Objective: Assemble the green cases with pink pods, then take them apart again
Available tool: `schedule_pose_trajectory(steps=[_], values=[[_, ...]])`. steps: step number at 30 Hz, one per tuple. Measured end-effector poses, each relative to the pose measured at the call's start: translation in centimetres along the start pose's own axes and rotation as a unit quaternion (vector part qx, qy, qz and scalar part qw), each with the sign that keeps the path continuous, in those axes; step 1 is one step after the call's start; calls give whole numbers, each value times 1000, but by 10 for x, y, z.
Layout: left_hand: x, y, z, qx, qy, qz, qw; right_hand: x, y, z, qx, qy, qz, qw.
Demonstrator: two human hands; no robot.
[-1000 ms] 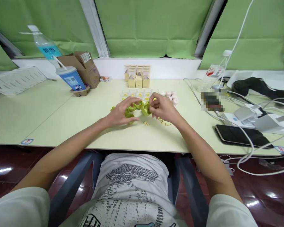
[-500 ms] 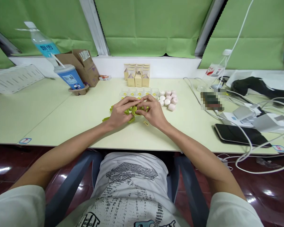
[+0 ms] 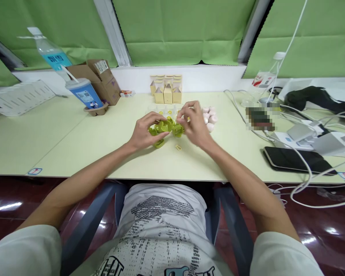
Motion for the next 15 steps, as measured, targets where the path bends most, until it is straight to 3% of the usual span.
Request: schedule_pose_trajectory(steps=[2, 4, 6, 7, 9, 12, 15], values=[[8, 1, 10, -20, 17, 56, 998, -33, -8, -14, 45, -5, 7, 999], [20, 5, 15, -26, 28, 119, 992, -39, -9, -33, 103, 24, 140, 985], [29, 9, 19, -38, 22, 163, 986, -35, -1, -44, 113, 58, 273, 954], [33, 11, 21, -49, 14, 178, 983, -32, 2, -46, 103, 75, 301, 945], [37, 15, 26, -66, -7, 198, 978, -28, -1, -41, 66, 117, 268, 954], [39, 16, 27, -61, -26, 218, 974, -12, -6, -22, -4, 213, 149, 965], [34, 12, 25, -42, -36, 195, 979, 30, 2, -12, -43, 302, 173, 936]])
Point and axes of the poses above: each hand's wrist, its own y-axis away from the middle knuckle, its own x-axis out of the palm, z = x × y, the point moved 10 cm from there along -y, towards the middle knuckle, and after that the axes turned 1 degree about z, right-handed, at the moved point
